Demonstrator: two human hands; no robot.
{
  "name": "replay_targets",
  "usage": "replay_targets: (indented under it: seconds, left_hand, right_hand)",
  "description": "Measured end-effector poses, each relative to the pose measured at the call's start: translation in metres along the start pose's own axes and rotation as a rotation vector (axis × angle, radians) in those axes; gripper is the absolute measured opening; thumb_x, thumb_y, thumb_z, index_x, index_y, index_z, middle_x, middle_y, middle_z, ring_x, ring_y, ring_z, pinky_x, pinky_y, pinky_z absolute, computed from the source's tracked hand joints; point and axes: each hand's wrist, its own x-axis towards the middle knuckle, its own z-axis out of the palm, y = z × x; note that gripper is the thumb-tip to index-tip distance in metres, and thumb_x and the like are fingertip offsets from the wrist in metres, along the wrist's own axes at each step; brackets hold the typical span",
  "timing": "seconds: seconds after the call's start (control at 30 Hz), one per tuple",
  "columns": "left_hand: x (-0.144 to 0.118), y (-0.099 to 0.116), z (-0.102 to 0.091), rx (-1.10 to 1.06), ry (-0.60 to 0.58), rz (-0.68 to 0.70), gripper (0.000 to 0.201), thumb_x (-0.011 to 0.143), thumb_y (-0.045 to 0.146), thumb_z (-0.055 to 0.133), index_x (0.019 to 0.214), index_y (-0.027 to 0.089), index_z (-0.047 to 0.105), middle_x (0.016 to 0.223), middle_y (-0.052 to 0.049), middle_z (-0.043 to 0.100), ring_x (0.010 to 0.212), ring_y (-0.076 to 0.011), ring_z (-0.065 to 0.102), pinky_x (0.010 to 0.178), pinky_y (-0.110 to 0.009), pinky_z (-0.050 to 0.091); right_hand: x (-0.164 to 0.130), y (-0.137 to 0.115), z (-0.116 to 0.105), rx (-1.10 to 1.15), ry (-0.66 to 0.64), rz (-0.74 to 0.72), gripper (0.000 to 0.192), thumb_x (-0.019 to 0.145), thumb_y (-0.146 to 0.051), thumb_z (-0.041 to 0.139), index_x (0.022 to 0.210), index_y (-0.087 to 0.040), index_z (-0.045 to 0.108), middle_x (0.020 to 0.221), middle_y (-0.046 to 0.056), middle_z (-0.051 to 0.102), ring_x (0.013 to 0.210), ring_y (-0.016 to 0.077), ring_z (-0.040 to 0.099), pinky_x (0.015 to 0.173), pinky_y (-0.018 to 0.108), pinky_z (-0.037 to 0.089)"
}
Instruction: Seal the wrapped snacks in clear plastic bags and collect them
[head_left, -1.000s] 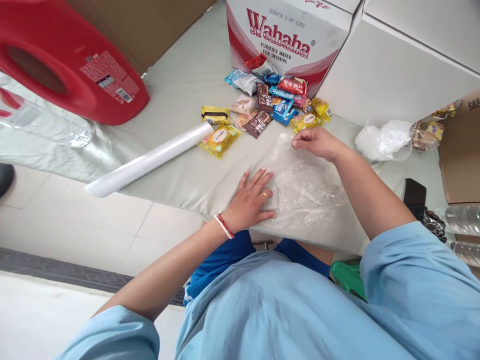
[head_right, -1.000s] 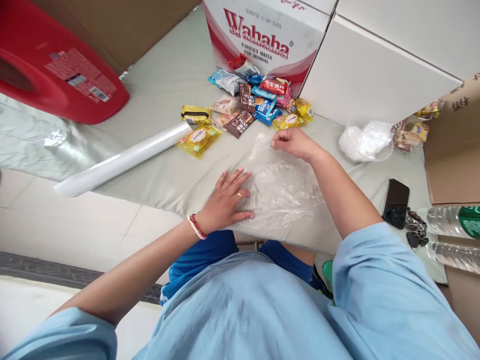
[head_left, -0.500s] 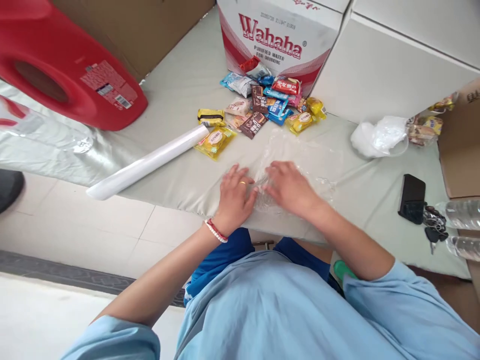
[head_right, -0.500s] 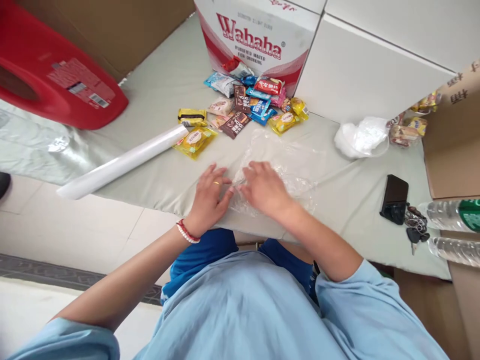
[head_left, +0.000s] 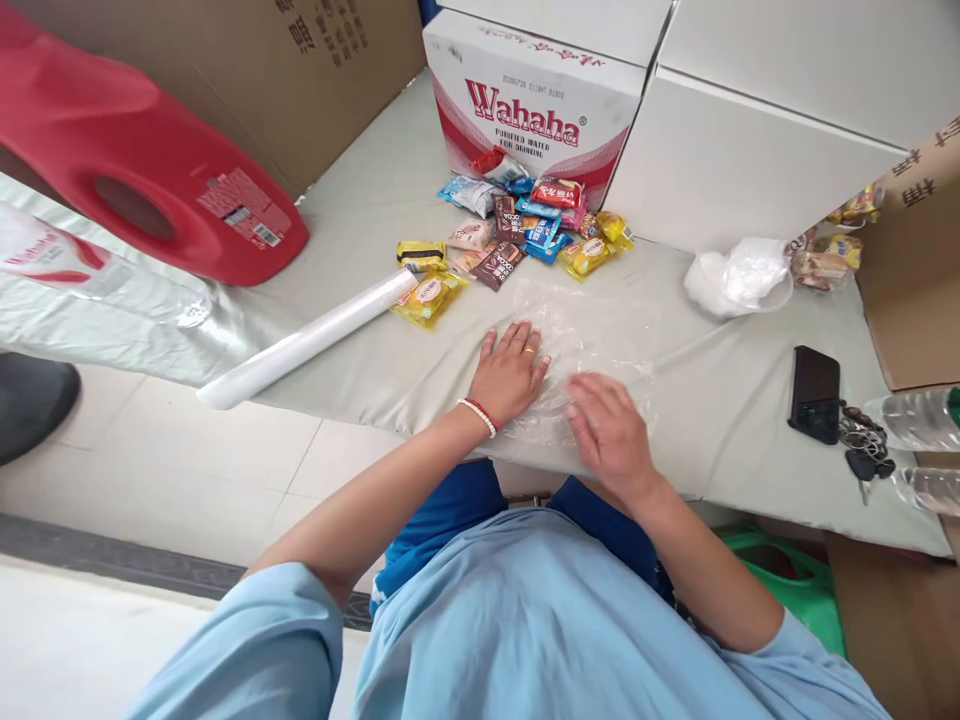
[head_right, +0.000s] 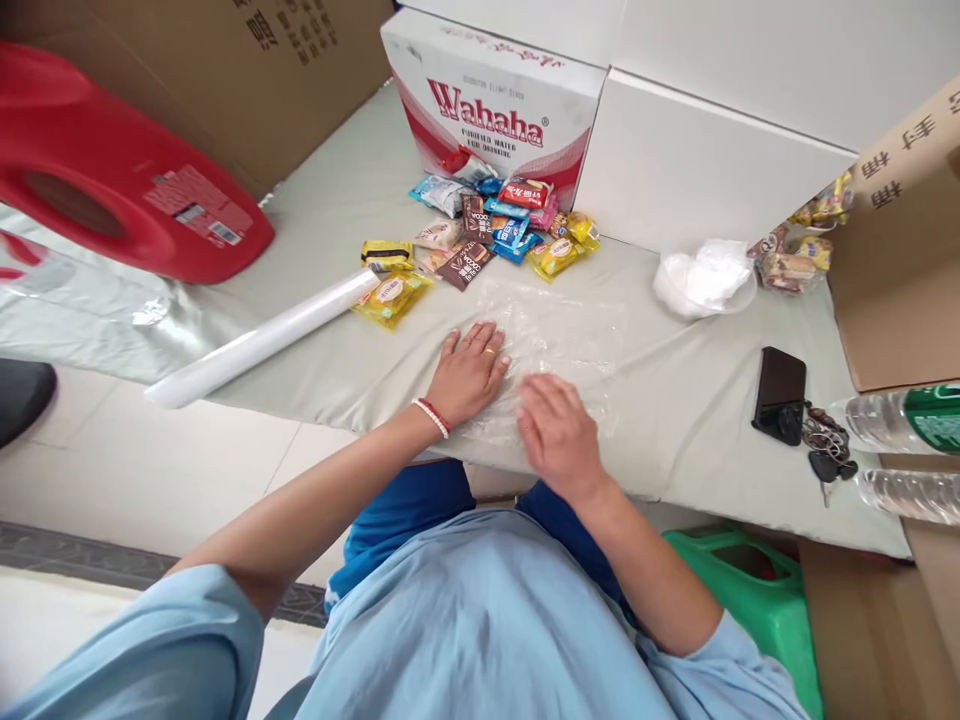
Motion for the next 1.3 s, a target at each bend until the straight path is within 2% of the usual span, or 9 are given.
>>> replay_targets:
  seconds: [0.13, 0.37, 0.53, 0.63, 0.73, 0.9, 1.07, 1.17, 1.3]
  left_hand:
    - [-0.005, -0.007, -0.006, 0.089, -0.024, 0.057, 0.061, 0.107, 0.046, 0.033, 0.158, 0.014, 0.043, 0.169, -0.019, 0.036, 0.159, -0.032, 0.03, 0.129, -0.063, 0.011]
    - [-0.007, -0.031, -0.017, 0.082, -0.033, 0.083, 0.068, 0.106, 0.052, 0.034, 0.163, 0.014, 0.035, 0.171, -0.019, 0.03, 0.159, -0.0329, 0.029, 0.129, -0.067, 0.007]
    - [-0.009, -0.033, -0.018, 0.058, -0.027, 0.088, 0.067, 0.107, 0.053, 0.031, 0.162, 0.015, 0.035, 0.171, -0.017, 0.03, 0.16, -0.0313, 0.027, 0.129, -0.067, 0.006]
    - [-0.009, -0.033, -0.018, 0.04, -0.028, 0.085, 0.066, 0.107, 0.053, 0.032, 0.162, 0.016, 0.035, 0.171, -0.016, 0.031, 0.16, -0.031, 0.027, 0.129, -0.067, 0.006]
    - [-0.009, -0.033, -0.018, 0.026, -0.023, 0.084, 0.066, 0.107, 0.054, 0.032, 0.162, 0.016, 0.037, 0.171, -0.016, 0.031, 0.159, -0.0309, 0.028, 0.129, -0.067, 0.007]
    - [-0.009, -0.033, -0.019, 0.027, -0.021, 0.077, 0.067, 0.107, 0.054, 0.032, 0.16, 0.015, 0.039, 0.17, -0.016, 0.033, 0.159, -0.0301, 0.028, 0.129, -0.067, 0.009]
    - [-0.011, -0.033, -0.018, 0.033, -0.008, 0.083, 0.066, 0.107, 0.053, 0.033, 0.16, 0.014, 0.04, 0.17, -0.016, 0.033, 0.159, -0.0303, 0.027, 0.129, -0.068, 0.01]
    - [-0.011, -0.034, -0.018, 0.026, -0.006, 0.085, 0.065, 0.107, 0.053, 0.035, 0.16, 0.016, 0.041, 0.17, -0.016, 0.034, 0.159, -0.0307, 0.029, 0.129, -0.067, 0.01]
    - [-0.01, -0.034, -0.016, 0.027, -0.01, 0.085, 0.065, 0.106, 0.053, 0.034, 0.16, 0.016, 0.041, 0.17, -0.016, 0.033, 0.159, -0.0306, 0.028, 0.129, -0.067, 0.01]
  right_hand:
    - [-0.03, 0.061, -0.009, -0.261, -0.027, 0.186, 0.058, 0.106, -0.044, 0.042, 0.158, -0.019, 0.046, 0.165, 0.018, 0.041, 0.156, 0.0376, 0.033, 0.12, 0.067, 0.037]
    - [-0.073, 0.107, -0.059, -0.398, 0.029, 0.402, 0.056, 0.103, -0.05, 0.04, 0.15, -0.022, 0.055, 0.147, 0.021, 0.057, 0.143, 0.0417, 0.048, 0.114, 0.069, 0.042]
    - [0.043, 0.084, -0.067, -0.273, 0.07, 0.267, 0.038, 0.102, -0.047, 0.044, 0.121, -0.028, 0.072, 0.114, 0.014, 0.073, 0.105, 0.0349, 0.069, 0.092, 0.056, 0.057]
    - [0.147, 0.071, -0.03, -0.269, -0.097, 0.047, 0.036, 0.102, -0.039, 0.044, 0.11, -0.024, 0.076, 0.104, 0.012, 0.075, 0.1, 0.0334, 0.067, 0.09, 0.051, 0.055]
    - [0.235, 0.062, 0.021, -0.346, -0.223, -0.168, 0.04, 0.098, -0.027, 0.048, 0.13, -0.019, 0.071, 0.124, 0.016, 0.071, 0.116, 0.0354, 0.059, 0.093, 0.049, 0.051]
    - [0.288, 0.049, 0.061, -0.4, -0.444, -0.446, 0.052, 0.092, -0.018, 0.052, 0.143, -0.014, 0.062, 0.139, 0.018, 0.063, 0.128, 0.0369, 0.049, 0.103, 0.051, 0.041]
    - [0.266, 0.047, 0.034, -0.335, -0.338, -0.324, 0.046, 0.086, -0.035, 0.064, 0.127, -0.014, 0.069, 0.119, 0.018, 0.07, 0.116, 0.0394, 0.055, 0.098, 0.052, 0.043]
    - [0.279, 0.057, 0.024, -0.158, -0.215, 0.023, 0.035, 0.091, -0.044, 0.059, 0.107, -0.016, 0.073, 0.098, 0.014, 0.073, 0.095, 0.0331, 0.063, 0.089, 0.047, 0.049]
    - [0.332, 0.072, 0.045, -0.17, -0.092, 0.365, 0.034, 0.089, -0.051, 0.063, 0.091, -0.019, 0.074, 0.087, 0.017, 0.072, 0.091, 0.0348, 0.066, 0.088, 0.049, 0.052]
